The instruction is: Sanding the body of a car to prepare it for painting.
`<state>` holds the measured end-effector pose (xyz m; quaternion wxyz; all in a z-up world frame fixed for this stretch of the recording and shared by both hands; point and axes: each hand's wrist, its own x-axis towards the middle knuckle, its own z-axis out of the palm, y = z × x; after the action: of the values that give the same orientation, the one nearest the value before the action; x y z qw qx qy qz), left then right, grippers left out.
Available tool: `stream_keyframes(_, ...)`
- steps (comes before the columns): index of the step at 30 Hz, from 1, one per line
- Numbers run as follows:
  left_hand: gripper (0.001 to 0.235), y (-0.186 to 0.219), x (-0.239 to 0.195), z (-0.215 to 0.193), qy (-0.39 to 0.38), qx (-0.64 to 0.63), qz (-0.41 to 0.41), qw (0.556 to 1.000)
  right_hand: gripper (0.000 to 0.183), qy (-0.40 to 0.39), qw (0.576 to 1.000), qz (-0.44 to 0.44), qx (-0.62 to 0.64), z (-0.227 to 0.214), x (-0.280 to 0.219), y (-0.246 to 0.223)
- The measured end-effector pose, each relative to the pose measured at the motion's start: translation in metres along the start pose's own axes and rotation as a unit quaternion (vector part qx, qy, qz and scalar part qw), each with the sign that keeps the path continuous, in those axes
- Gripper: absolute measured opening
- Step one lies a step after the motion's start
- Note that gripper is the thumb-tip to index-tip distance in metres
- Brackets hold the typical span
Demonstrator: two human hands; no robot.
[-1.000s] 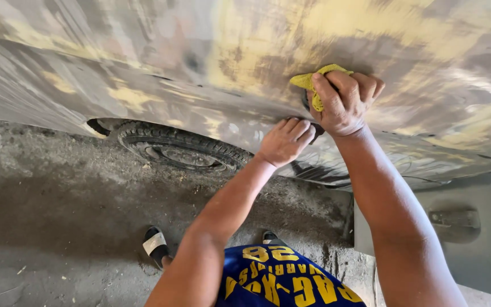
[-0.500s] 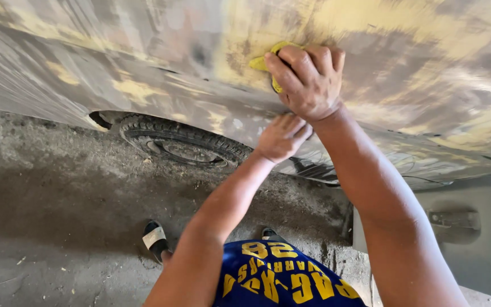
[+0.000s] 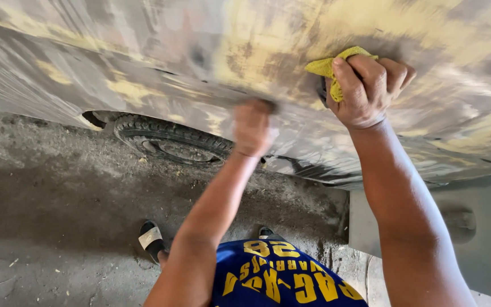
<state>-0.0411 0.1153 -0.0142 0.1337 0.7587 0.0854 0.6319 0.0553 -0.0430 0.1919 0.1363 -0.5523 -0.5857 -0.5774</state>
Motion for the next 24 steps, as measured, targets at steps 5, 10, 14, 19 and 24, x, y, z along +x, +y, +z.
stream_keyframes(5,0.014,0.027,0.008,-0.005,-0.044,-0.033,0.151,0.987,0.035,-0.015,1.000,-0.007,-0.012,0.001,-0.002,0.003)
stream_keyframes(10,0.012,-0.093,0.025,-0.077,0.048,0.115,0.052,0.991,0.036,0.003,1.000,-0.001,0.011,-0.001,0.000,-0.001)
stream_keyframes(14,0.020,-0.072,-0.008,-0.032,0.153,0.015,-0.134,0.979,0.039,-0.014,1.000,0.005,0.005,0.000,0.002,-0.003)
stream_keyframes(19,0.013,0.076,0.012,0.000,-0.175,-0.199,0.012,0.964,0.035,-0.002,1.000,0.006,0.013,0.001,0.000,-0.004)
stream_keyframes(24,0.013,-0.003,0.009,-0.010,-0.216,-0.143,0.067,0.964,0.035,0.006,1.000,-0.003,0.017,0.001,0.000,0.001)
